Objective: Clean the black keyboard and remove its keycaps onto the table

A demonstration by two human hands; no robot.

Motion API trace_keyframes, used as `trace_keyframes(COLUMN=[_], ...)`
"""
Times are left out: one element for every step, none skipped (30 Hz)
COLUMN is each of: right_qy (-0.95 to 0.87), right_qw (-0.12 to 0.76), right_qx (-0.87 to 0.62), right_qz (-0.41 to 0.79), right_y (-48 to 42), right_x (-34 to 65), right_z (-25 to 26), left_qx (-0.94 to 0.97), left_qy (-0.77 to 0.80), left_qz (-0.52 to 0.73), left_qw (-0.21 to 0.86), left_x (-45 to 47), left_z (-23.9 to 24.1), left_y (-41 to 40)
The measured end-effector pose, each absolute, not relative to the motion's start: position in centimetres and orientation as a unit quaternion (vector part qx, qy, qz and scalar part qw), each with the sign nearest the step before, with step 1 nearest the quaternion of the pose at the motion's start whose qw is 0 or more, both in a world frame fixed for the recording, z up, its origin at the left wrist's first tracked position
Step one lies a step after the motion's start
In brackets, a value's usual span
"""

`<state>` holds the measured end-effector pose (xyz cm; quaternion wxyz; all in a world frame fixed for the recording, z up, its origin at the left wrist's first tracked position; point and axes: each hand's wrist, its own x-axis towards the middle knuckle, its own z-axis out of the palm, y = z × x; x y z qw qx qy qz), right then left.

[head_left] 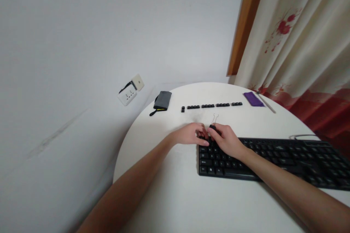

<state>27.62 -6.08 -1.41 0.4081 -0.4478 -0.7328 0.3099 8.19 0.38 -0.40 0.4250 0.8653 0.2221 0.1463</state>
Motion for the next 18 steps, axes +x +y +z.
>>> trace_keyframes(right_qy=[-0.726, -0.716, -0.701, -0.684, -0.667, -0.652, -0.639, -0.629, -0.621, -0.614, -0.607, -0.601, -0.597, -0.593, -0.589, -0.586, -0.583, -0.580], right_qw=[0.418, 0.432, 0.451, 0.471, 0.491, 0.510, 0.524, 0.535, 0.542, 0.546, 0.548, 0.549, 0.549, 0.549, 0.549, 0.549, 0.549, 0.548], right_qx=[-0.454, -0.463, -0.473, -0.481, -0.488, -0.493, -0.497, -0.501, -0.504, -0.508, -0.510, -0.510, -0.508, -0.504, -0.500, -0.497, -0.495, -0.495], right_qz=[0.303, 0.295, 0.287, 0.280, 0.274, 0.269, 0.264, 0.260, 0.258, 0.259, 0.266, 0.277, 0.290, 0.304, 0.317, 0.329, 0.338, 0.344], right_y=[-6.2, -6.2, -6.3, -6.3, -6.3, -6.3, -6.2, -6.2, -6.1, -6.0, -6.0, -5.9, -5.8, -5.7, -5.6, -5.6, -5.6, -5.5], right_x=[27.7, 27.7, 27.8, 27.8, 27.9, 27.9, 28.0, 28.0, 28.0, 28.1, 28.1, 28.0, 28.0, 28.0, 28.0, 27.9, 27.9, 27.9], right_z=[-1.4, -1.5, -1.5, -1.6, -1.6, -1.7, -1.7, -1.7, -1.7, -1.7, -1.6, -1.6, -1.6, -1.6, -1.6, -1.7, -1.7, -1.7], left_qx=[0.865, 0.866, 0.866, 0.866, 0.866, 0.866, 0.864, 0.861, 0.858, 0.856, 0.854, 0.854, 0.856, 0.860, 0.867, 0.875, 0.883, 0.892], left_qy=[0.218, 0.214, 0.213, 0.212, 0.210, 0.209, 0.208, 0.208, 0.209, 0.212, 0.219, 0.226, 0.232, 0.235, 0.234, 0.228, 0.222, 0.215], left_qz=[0.166, 0.186, 0.207, 0.229, 0.252, 0.276, 0.300, 0.324, 0.345, 0.361, 0.372, 0.378, 0.381, 0.381, 0.378, 0.374, 0.367, 0.361], left_qw=[0.420, 0.412, 0.402, 0.390, 0.377, 0.362, 0.346, 0.331, 0.317, 0.304, 0.291, 0.277, 0.262, 0.245, 0.226, 0.207, 0.188, 0.169], left_x=[8.3, 8.5, 8.6, 8.7, 8.9, 9.0, 9.1, 9.2, 9.3, 9.4, 9.5, 9.5, 9.6, 9.6, 9.6, 9.5, 9.5, 9.4], left_z=[-0.3, -0.3, -0.2, -0.1, -0.1, -0.1, -0.2, -0.3, -0.4, -0.5, -0.6, -0.7, -0.8, -0.9, -0.9, -0.9, -0.9, -0.8], left_y=[0.2, 0.0, -0.2, -0.3, -0.5, -0.6, -0.7, -0.7, -0.7, -0.7, -0.7, -0.7, -0.7, -0.7, -0.7, -0.7, -0.7, -0.7])
